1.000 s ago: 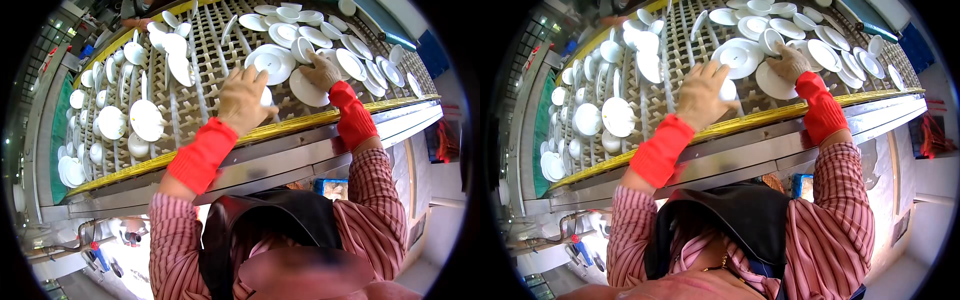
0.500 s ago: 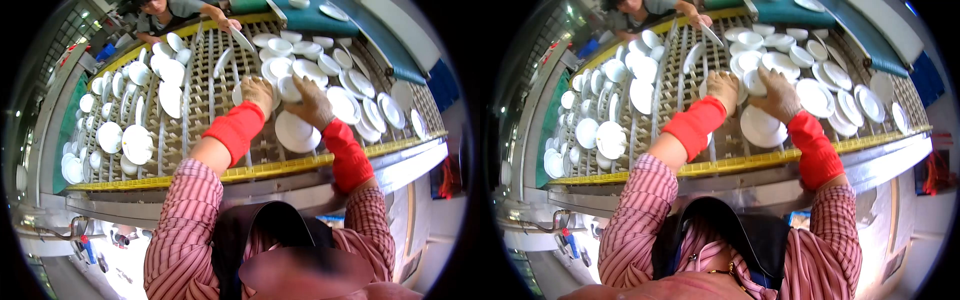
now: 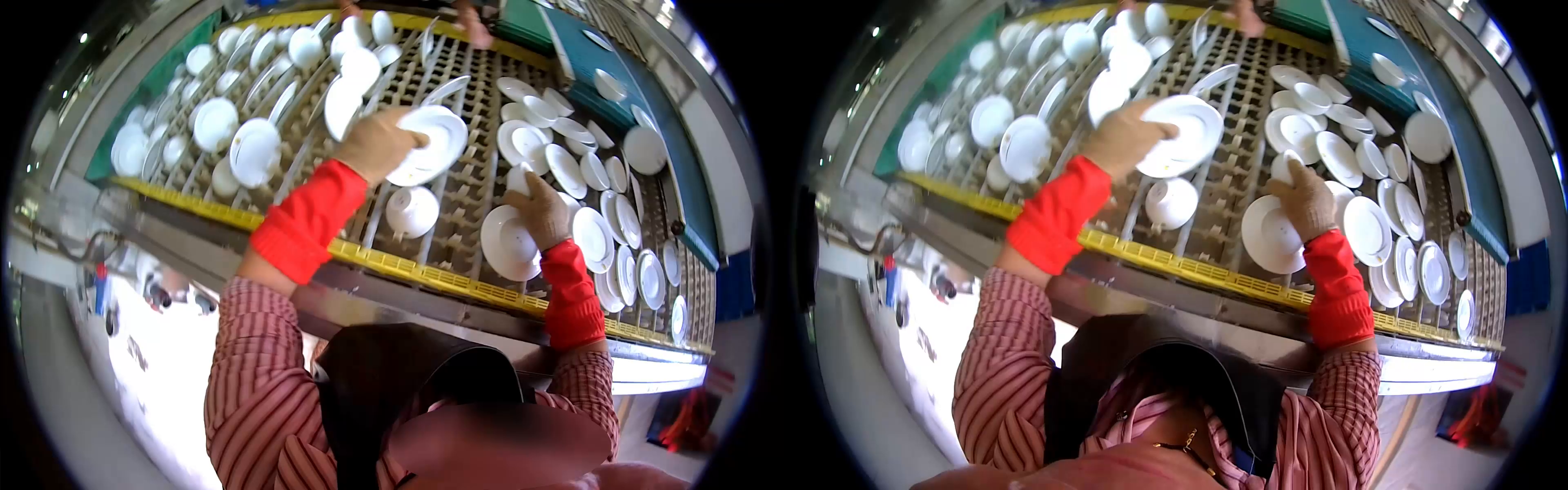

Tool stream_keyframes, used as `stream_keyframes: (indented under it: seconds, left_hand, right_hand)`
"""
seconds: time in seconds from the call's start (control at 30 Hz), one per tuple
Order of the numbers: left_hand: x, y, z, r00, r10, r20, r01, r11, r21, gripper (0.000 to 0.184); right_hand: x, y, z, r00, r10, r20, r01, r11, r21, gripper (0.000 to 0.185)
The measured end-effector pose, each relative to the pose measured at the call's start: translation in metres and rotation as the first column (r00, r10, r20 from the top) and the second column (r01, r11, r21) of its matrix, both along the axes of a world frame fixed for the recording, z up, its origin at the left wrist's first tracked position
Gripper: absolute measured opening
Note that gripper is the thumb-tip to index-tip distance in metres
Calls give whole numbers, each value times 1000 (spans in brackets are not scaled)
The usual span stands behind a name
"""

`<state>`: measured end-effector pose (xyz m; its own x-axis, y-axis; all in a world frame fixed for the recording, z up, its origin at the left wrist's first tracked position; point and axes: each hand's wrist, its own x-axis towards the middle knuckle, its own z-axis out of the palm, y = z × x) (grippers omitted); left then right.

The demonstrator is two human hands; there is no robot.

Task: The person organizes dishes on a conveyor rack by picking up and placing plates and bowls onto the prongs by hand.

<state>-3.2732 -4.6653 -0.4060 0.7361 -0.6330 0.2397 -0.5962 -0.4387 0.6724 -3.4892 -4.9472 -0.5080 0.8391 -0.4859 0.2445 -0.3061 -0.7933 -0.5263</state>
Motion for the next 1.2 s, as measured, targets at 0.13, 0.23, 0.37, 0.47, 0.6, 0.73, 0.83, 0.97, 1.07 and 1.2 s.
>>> stream_keyframes:
  seconds: [0.13,0.23,0.37,0.47,0.6,0.73,0.83,0.97,1.07,1.2]
  left_hand:
    - [10,98,34,948,275,160,-274,961,-31,49]
    - [24,134,40,846,444,295,-496,857,136,59]
    - [33,140,24,802,529,278,-595,754,278,58]
    - [42,147,5,758,590,276,-638,759,128,61]
    - [41,176,16,723,652,228,-672,740,14,61]
    - [36,164,13,860,498,109,-504,863,41,62]
    - [26,142,5,849,497,180,-528,803,275,75]
    - [57,159,-8,810,557,182,-580,716,390,57]
    - [28,161,20,640,657,399,-704,709,-37,50]
    - [-12,135,62,365,356,860,-349,909,-228,32]
  right_hand:
    - [1,0,30,998,13,54,-24,978,209,39]
    - [33,1,46,946,293,142,-265,946,-187,26]
    - [98,43,81,703,557,443,-266,783,-562,46]
    - [130,58,86,752,567,337,-412,803,-431,35]
    - [115,35,51,873,353,337,-320,935,-150,35]
    - [76,-2,45,984,19,175,43,936,-348,79]
    - [49,-69,24,986,-101,-131,48,933,-358,76]
    - [24,-108,6,973,-155,-171,87,933,-349,66]
    - [24,-115,-1,983,-139,-121,72,893,-445,49]
    - [38,-136,-6,936,-217,-279,51,864,-501,45]
